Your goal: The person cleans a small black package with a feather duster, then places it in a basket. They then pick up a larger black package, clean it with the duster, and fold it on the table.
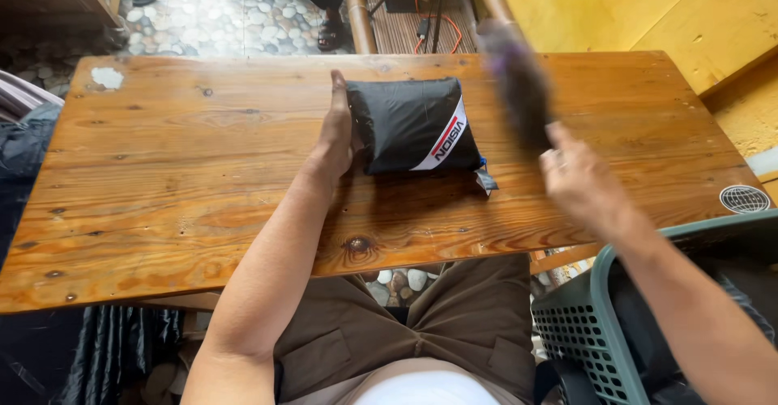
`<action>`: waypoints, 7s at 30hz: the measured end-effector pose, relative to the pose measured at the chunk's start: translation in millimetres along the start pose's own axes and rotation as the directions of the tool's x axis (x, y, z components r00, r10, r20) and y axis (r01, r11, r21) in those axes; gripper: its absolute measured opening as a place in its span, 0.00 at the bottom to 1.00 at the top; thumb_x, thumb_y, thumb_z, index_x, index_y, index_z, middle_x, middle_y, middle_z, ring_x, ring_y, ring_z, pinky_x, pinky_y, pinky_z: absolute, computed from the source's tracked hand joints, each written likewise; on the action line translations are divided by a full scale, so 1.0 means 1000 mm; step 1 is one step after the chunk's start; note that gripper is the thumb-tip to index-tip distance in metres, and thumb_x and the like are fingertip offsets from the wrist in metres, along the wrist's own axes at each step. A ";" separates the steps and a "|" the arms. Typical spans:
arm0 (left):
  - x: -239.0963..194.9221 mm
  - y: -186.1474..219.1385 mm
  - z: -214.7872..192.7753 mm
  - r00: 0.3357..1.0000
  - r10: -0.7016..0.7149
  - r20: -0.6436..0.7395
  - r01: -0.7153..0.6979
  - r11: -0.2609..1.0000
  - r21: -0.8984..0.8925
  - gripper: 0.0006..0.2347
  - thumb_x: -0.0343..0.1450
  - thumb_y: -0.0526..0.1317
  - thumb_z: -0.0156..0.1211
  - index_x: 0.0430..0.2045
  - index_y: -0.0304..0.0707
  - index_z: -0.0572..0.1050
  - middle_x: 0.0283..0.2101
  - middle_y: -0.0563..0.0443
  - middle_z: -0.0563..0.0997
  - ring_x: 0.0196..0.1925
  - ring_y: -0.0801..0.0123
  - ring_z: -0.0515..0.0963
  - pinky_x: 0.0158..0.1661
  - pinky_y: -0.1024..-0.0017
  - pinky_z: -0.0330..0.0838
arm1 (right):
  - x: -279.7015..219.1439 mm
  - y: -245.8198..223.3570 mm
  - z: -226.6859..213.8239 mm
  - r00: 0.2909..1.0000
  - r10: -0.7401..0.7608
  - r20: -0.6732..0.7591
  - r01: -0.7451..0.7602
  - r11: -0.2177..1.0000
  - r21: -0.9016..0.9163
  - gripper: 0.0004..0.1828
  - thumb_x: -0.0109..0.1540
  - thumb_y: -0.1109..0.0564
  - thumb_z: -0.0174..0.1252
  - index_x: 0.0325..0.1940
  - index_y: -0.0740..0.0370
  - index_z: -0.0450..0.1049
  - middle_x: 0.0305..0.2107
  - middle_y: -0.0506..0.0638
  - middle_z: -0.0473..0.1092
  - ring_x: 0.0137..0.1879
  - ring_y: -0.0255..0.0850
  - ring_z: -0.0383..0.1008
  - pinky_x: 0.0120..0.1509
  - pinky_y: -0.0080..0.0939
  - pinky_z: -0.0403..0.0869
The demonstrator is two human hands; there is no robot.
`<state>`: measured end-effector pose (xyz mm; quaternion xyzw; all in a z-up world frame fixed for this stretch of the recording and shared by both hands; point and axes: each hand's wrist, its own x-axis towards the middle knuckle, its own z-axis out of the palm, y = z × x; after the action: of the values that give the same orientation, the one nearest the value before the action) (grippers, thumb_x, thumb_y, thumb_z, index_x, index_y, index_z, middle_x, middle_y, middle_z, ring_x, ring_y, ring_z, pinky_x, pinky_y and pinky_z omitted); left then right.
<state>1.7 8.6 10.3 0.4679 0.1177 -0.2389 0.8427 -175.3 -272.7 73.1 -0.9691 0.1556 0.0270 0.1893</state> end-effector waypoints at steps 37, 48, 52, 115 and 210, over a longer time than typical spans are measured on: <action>-0.003 -0.029 -0.002 0.082 0.172 0.982 -0.823 -0.543 0.164 0.33 0.56 0.20 0.58 0.59 0.36 0.70 0.71 0.48 0.69 0.75 0.51 0.60 0.75 0.50 0.48 | -0.083 0.032 -0.039 0.992 0.055 0.113 -0.097 0.904 0.417 0.30 0.68 0.52 0.51 0.74 0.61 0.64 0.24 0.53 0.68 0.17 0.40 0.63 0.22 0.39 0.65; 0.008 -0.038 -0.012 0.202 0.173 0.964 -0.711 -0.651 0.266 0.35 0.58 0.25 0.62 0.65 0.45 0.67 0.60 0.30 0.70 0.59 0.42 0.71 0.59 0.53 0.68 | -0.070 0.035 -0.030 0.972 0.127 0.199 -0.173 0.956 0.238 0.28 0.67 0.47 0.51 0.73 0.43 0.70 0.24 0.46 0.68 0.21 0.36 0.56 0.27 0.37 0.60; 0.002 -0.030 -0.007 0.160 0.172 0.972 -0.781 -0.580 0.231 0.35 0.56 0.23 0.63 0.62 0.40 0.67 0.71 0.35 0.62 0.75 0.44 0.59 0.72 0.41 0.51 | -0.006 0.095 -0.033 0.972 0.233 -0.024 -0.235 0.966 -0.108 0.29 0.68 0.38 0.47 0.72 0.43 0.68 0.55 0.63 0.74 0.59 0.59 0.75 0.58 0.54 0.71; -0.001 -0.027 -0.005 0.758 0.414 0.504 -0.633 0.656 0.412 0.16 0.77 0.51 0.61 0.49 0.38 0.76 0.41 0.51 0.81 0.45 0.74 0.76 0.50 0.70 0.78 | 0.104 -0.051 0.082 0.989 0.083 -0.124 0.110 0.156 0.982 0.33 0.56 0.27 0.66 0.48 0.56 0.77 0.28 0.50 0.77 0.37 0.40 0.84 0.46 0.39 0.85; 0.066 -0.045 -0.044 0.854 0.514 0.074 -0.447 0.654 0.610 0.25 0.66 0.54 0.77 0.48 0.35 0.77 0.43 0.37 0.80 0.45 0.59 0.84 0.35 0.68 0.86 | 0.107 -0.027 0.105 0.948 0.002 -0.319 0.085 0.963 0.256 0.43 0.65 0.16 0.44 0.58 0.54 0.72 0.49 0.59 0.74 0.57 0.57 0.76 0.61 0.59 0.73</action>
<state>36.5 6.4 -74.7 0.7387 -0.0493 -0.0071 0.6722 -64.9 -240.5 -26.6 -0.9296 0.1655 -0.1537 0.2911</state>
